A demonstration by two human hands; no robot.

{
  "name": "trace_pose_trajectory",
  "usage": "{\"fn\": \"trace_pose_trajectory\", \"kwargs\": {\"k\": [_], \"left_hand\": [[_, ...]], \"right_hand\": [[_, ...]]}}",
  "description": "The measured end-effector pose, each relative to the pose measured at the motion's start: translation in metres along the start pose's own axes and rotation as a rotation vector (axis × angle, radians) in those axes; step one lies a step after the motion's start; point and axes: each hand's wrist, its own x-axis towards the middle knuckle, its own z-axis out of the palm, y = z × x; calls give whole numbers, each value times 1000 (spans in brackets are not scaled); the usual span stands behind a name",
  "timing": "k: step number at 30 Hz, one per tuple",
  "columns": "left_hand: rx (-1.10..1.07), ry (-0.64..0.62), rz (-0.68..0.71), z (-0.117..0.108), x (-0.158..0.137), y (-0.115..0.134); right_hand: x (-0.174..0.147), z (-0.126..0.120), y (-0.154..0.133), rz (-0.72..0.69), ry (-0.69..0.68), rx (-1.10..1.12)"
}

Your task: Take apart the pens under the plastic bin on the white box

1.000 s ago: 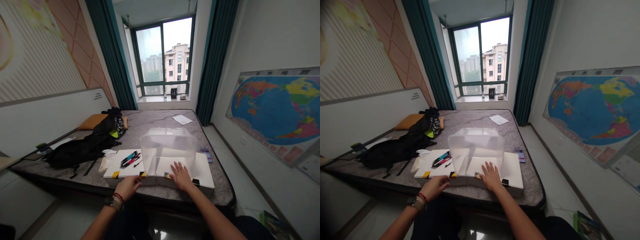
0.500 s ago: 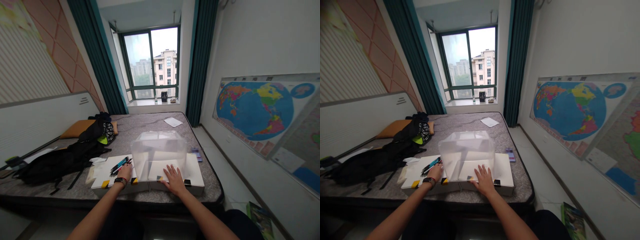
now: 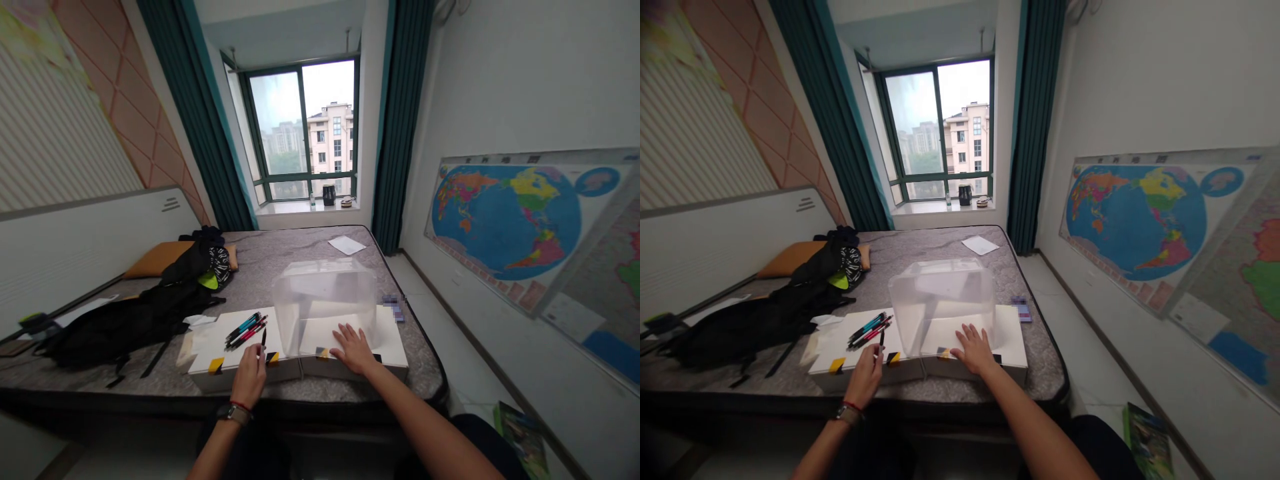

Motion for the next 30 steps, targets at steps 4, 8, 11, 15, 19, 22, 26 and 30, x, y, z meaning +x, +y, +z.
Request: {"fn": "trace_pose_trajectory", "kwargs": {"k": [4,8,11,15,19,22,26,30], "left_hand": [[-198,-106,17,-1,-18,46],[-286,-212,59,7,-14,71],[-324,-309,111,15,-10,76],[-314,-350,165,27,-13,74],[-231,-340,147,31,-12,72],[-192,-337,128,31,-4,77],[-200,-332,195,47,16,85],[-89,-182,302,82,43,90]], "right_hand": [[7,-4,6,-58,-57,13],[5,0,8,-51,-4,7],[3,7,8,-58,78,-14],[10,11,6,-98,95,-72],[27,11,0,-125,77,-138],[36,13,-1,-93,111,-121],[34,10,7,-41,262,19],[23,-1,12,-15,441,313]]}}
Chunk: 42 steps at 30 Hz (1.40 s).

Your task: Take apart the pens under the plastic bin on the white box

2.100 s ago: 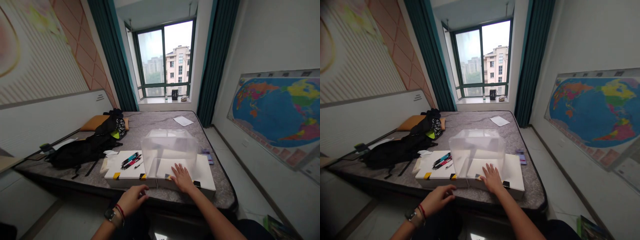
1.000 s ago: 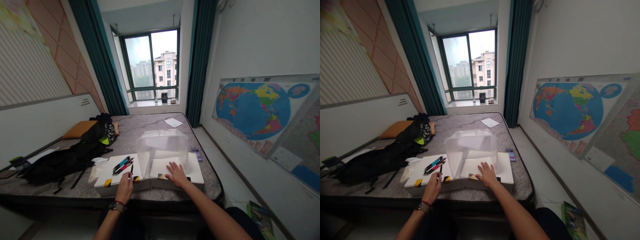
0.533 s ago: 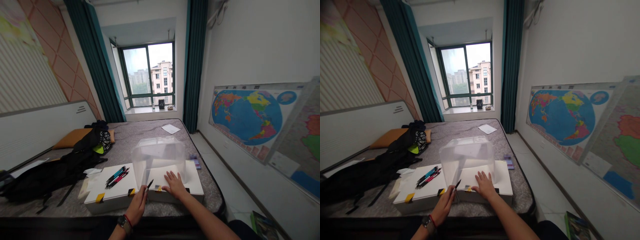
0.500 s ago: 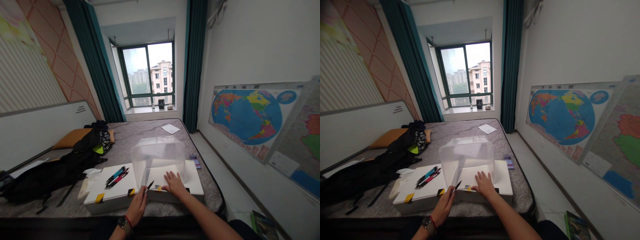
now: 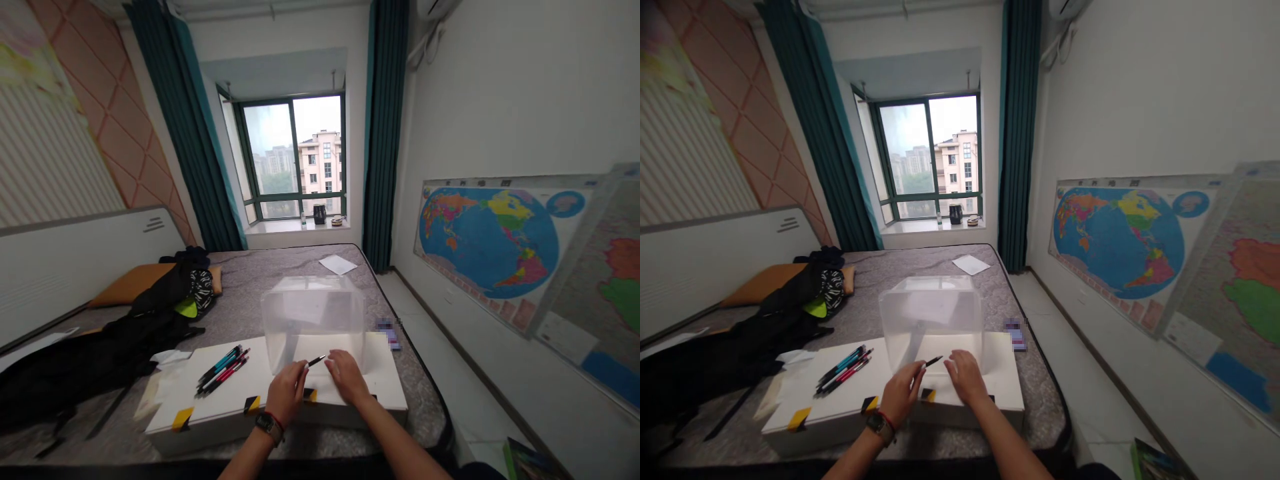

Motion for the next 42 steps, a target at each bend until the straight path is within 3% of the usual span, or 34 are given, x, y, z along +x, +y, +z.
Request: {"fn": "trace_pose_trajectory", "kwargs": {"k": [3,6,12,20,23,26,28,35,42], "left_hand": [[103,3,84,21,22,-8],[168,-41,177,34,35,-19],[173,-54,253,36,43,-53],[127,5,235,37,46,-68],[104,17,217,42,46,-72],[94,24,194,46,45,-77],[91,19,184,46,46,-80],[56,63,139,48,46,-86],[102,32,167,49,37,-81]], "right_hand": [[3,-7,0,146,104,210],[16,0,3,242,75,350],[40,24,11,360,-184,561],[33,21,7,196,-180,316],[33,21,4,164,-110,231],[28,21,-4,30,5,61],[20,18,-12,-78,6,-20],[-26,1,-28,-288,-265,-220],[-50,13,-11,-364,-368,-417]]}}
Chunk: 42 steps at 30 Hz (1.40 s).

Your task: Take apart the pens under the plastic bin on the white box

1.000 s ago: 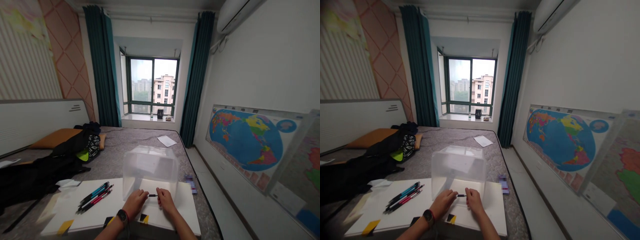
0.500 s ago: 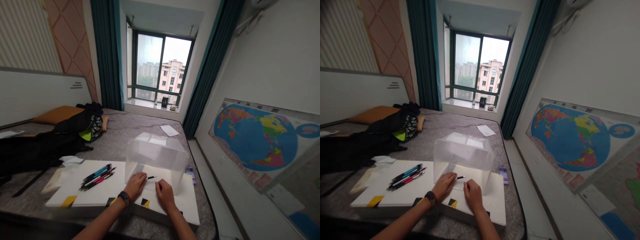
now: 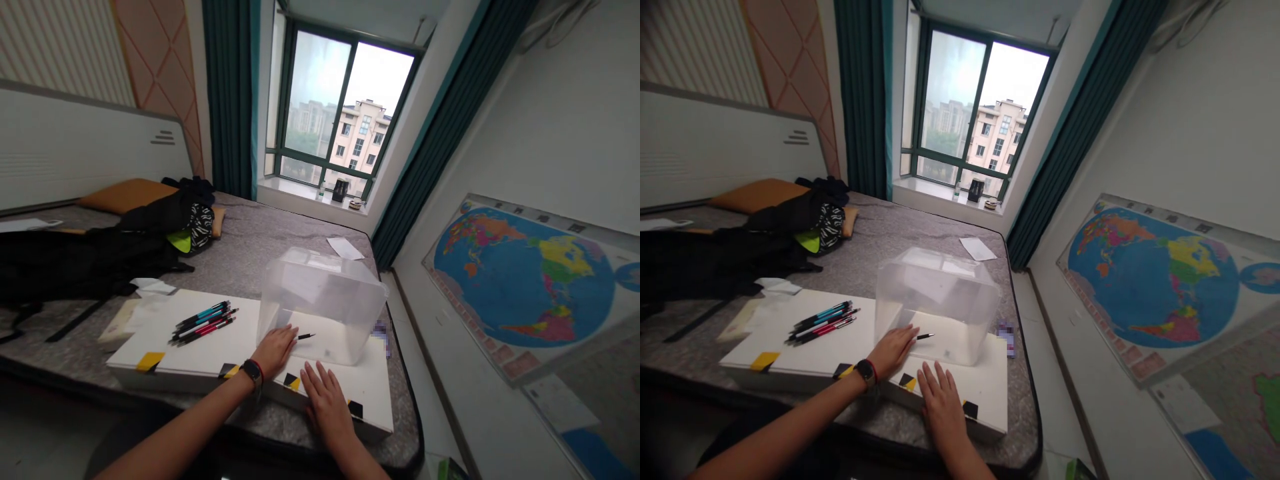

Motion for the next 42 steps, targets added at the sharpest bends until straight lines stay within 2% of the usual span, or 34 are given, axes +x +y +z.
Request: {"fn": "trace_pose_trajectory", "kwargs": {"k": [8,11,15,18,19,23,24,26,28,32,36,42], "left_hand": [[70,2,-18,-2,-21,4],[121,25,-83,3,-27,-3],[167,-8,-111,-2,-23,-8],[192,-25,-103,-12,-13,-2],[194,-17,-97,-15,-9,2],[178,13,-46,-18,3,15],[175,14,-40,-16,4,17],[169,13,-45,-11,4,17],[152,11,-63,-6,1,15],[88,4,-47,-4,-2,13],[22,27,-6,-6,-1,15],[21,28,-8,-7,-1,17]], "right_hand": [[-2,-11,42,-292,-64,-5],[9,-12,43,-328,-76,16],[18,-14,24,-227,-38,96],[26,-24,12,-137,46,275],[33,-28,12,-61,106,357],[72,-35,21,517,426,671],[81,-32,25,617,433,810],[93,-22,31,760,339,1075],[95,-9,34,729,324,1182],[85,5,35,618,321,1179],[81,2,34,601,256,1180],[82,-4,33,572,241,1162]]}}
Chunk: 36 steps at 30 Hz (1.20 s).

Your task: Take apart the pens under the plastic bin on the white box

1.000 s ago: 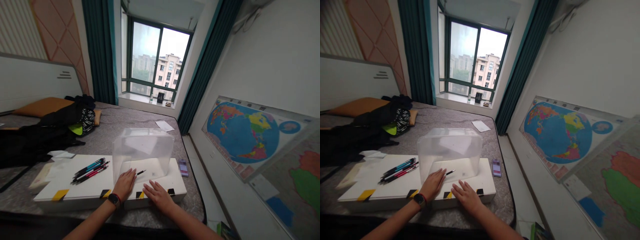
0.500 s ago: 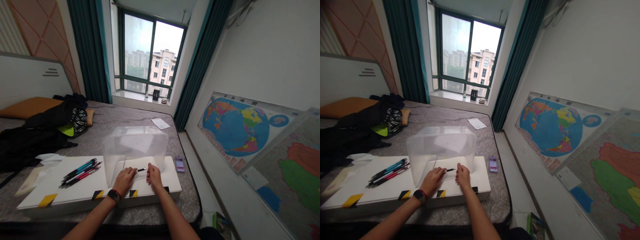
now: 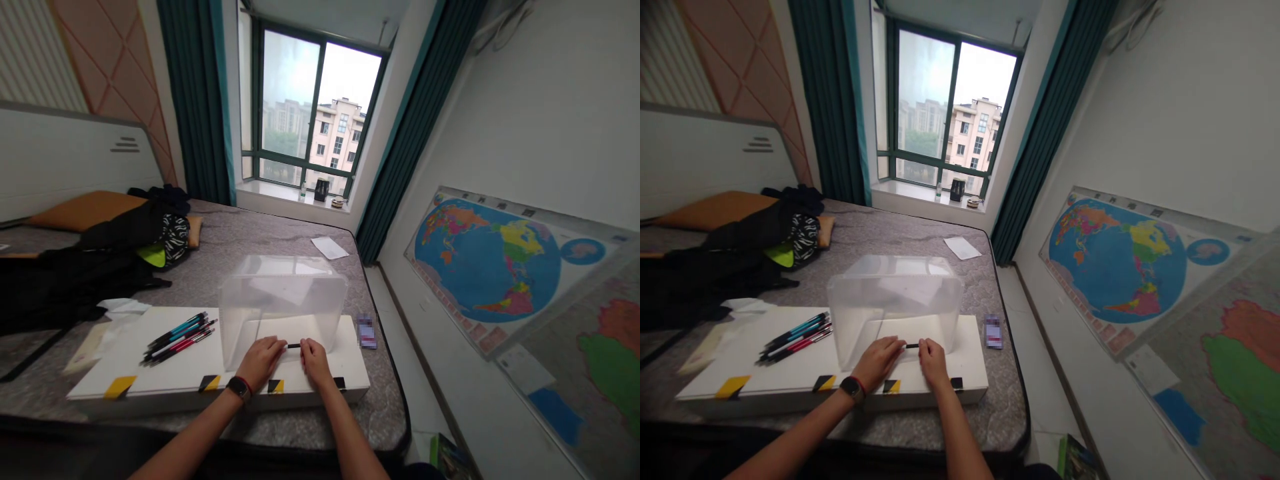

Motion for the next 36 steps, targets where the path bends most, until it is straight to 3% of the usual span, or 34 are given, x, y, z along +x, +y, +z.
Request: {"fn": "trace_pose_trajectory", "kwargs": {"k": [5,12,26,36], "left_hand": [[-38,-40,-36,-5,1,1],[-134,10,-127,-3,0,-4],[-56,13,-115,-10,1,-1],[34,32,-87,-1,-2,-3]], "right_hand": [[3,0,5,-2,6,11],[6,-1,13,87,39,94],[6,2,16,90,0,179],[7,0,12,90,-21,248]]}}
